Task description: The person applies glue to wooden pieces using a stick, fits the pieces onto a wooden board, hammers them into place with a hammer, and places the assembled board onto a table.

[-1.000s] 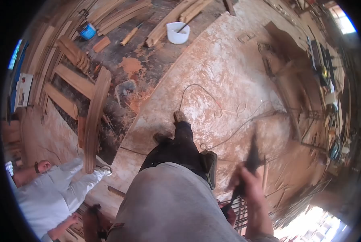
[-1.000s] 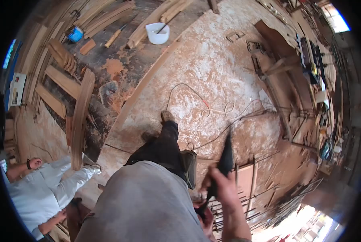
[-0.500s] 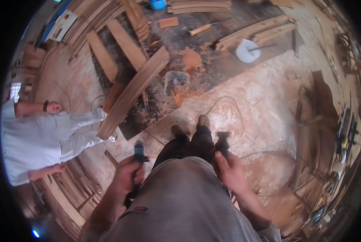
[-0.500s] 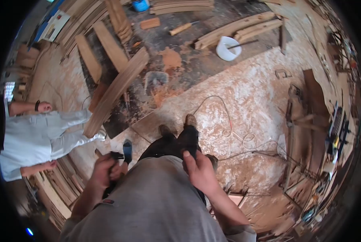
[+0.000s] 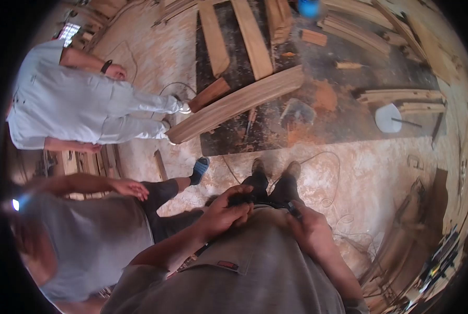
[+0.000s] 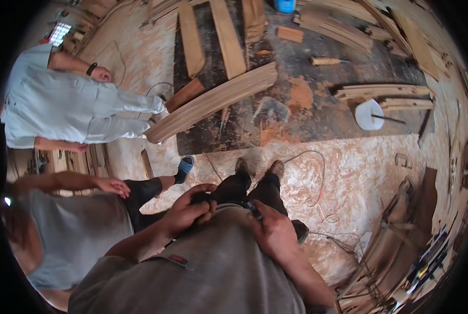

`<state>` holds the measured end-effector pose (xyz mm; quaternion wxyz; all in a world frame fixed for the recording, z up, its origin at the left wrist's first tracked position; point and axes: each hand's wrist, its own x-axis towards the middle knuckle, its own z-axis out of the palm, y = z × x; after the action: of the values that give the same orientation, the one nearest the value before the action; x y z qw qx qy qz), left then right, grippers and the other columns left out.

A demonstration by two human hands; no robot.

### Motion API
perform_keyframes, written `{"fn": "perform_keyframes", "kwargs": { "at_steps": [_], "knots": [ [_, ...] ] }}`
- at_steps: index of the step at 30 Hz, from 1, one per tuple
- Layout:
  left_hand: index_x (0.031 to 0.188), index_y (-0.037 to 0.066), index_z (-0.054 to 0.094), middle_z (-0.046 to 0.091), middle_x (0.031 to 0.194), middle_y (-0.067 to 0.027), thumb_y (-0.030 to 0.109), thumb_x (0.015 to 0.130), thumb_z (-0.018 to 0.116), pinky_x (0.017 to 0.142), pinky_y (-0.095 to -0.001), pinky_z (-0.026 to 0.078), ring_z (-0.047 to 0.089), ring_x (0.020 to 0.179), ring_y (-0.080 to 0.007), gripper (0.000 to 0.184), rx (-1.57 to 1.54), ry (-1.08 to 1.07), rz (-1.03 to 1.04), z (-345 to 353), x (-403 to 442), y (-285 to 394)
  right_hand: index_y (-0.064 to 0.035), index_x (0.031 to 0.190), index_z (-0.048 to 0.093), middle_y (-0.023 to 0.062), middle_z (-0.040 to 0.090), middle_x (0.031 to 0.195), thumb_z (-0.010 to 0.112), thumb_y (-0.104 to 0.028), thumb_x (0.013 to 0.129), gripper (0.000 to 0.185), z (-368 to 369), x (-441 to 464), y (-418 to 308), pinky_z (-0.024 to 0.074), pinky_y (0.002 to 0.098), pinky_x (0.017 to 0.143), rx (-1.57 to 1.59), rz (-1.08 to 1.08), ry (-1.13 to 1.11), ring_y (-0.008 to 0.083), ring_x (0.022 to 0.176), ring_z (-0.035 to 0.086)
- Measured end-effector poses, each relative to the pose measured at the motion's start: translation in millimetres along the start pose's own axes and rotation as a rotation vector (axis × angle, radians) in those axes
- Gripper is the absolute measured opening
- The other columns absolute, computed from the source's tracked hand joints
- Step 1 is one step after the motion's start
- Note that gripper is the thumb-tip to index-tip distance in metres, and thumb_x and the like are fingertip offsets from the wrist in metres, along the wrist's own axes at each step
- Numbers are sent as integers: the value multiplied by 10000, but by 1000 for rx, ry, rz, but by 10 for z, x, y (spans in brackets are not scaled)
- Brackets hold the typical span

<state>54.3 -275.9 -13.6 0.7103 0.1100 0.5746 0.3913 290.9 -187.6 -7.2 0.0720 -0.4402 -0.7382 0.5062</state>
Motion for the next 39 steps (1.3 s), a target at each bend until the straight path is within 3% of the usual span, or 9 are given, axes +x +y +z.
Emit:
{"fn": "perform_keyframes", "kwargs": {
  "at_steps": [4, 7, 9, 12, 17, 26, 32, 36, 39],
  "knots": [
    [1357, 61, 448, 620, 1005, -64, 168, 1017, 483, 664, -224, 420, 518, 723, -86, 358, -165, -23, -24, -27, -25, -97, 8, 1100, 590, 239, 666, 858, 624, -225, 909, 303, -18, 100, -75, 550, 435, 711, -73, 38, -110, 398, 796, 662],
    [1297, 48, 518, 627, 980, -27, 186, 1015, 499, 690, -209, 431, 526, 739, -73, 314, 175, 51, -24, 92, -38, -35, -4, 1021, 582, 231, 658, 806, 626, -205, 907, 236, -40, 147, -116, 543, 446, 676, -76, 24, -146, 401, 760, 656],
    [1224, 7, 570, 653, 976, -51, 212, 997, 548, 758, -252, 468, 585, 869, -103, 307, 303, 47, 45, 112, -32, -89, -13, 987, 574, 222, 661, 823, 626, -178, 900, 194, -73, 191, -130, 537, 449, 675, -44, 21, -216, 396, 776, 656],
    [1175, -20, 591, 688, 989, -80, 205, 984, 559, 814, -288, 486, 635, 934, -142, 297, 487, 45, 128, 157, -11, -76, -10, 994, 594, 197, 667, 845, 643, -157, 881, 191, -76, 280, -65, 533, 439, 684, 40, -145, -303, 389, 799, 655],
    [1128, -35, 595, 702, 901, -128, 218, 965, 581, 807, -310, 499, 675, 886, -191, 301, 553, 6, 108, 125, 48, -96, -33, 1044, 667, 184, 675, 872, 669, -144, 860, 214, -78, 338, 17, 517, 384, 714, 93, -51, -356, 325, 800, 671],
    [1169, -16, 595, 672, 1042, -223, 245, 943, 595, 859, -379, 487, 651, 1029, -327, 346, 744, -139, 67, 194, 76, 67, -40, 1100, 674, 175, 693, 905, 683, -124, 860, 254, -118, 383, 104, 521, 357, 740, 150, 49, -539, 298, 828, 681],
    [1317, -3, 484, 616, 1176, -255, 194, 936, 569, 945, -418, 458, 593, 1130, -361, 438, 882, -349, -3, 178, 160, 79, -47, 1092, 678, 190, 690, 929, 666, -141, 871, 240, -69, 360, 114, 521, 374, 771, 75, -110, -513, 330, 868, 676],
    [1430, 5, 326, 541, 1293, -260, 168, 928, 571, 962, -413, 452, 580, 1156, -354, 582, 850, -430, 144, 136, 237, -11, -62, 1120, 669, 194, 680, 952, 661, -161, 871, 268, 2, 411, 123, 517, 394, 788, 48, -105, -572, 350, 895, 662],
    [1498, 20, 201, 506, 1326, -243, 133, 921, 597, 961, -386, 456, 575, 1167, -318, 709, 719, -462, 165, 141, 219, -8, -42, 1120, 661, 186, 674, 973, 682, -118, 844, 288, -32, 397, 84, 515, 387, 785, 14, -247, -503, 323, 884, 665]
  ]
}}
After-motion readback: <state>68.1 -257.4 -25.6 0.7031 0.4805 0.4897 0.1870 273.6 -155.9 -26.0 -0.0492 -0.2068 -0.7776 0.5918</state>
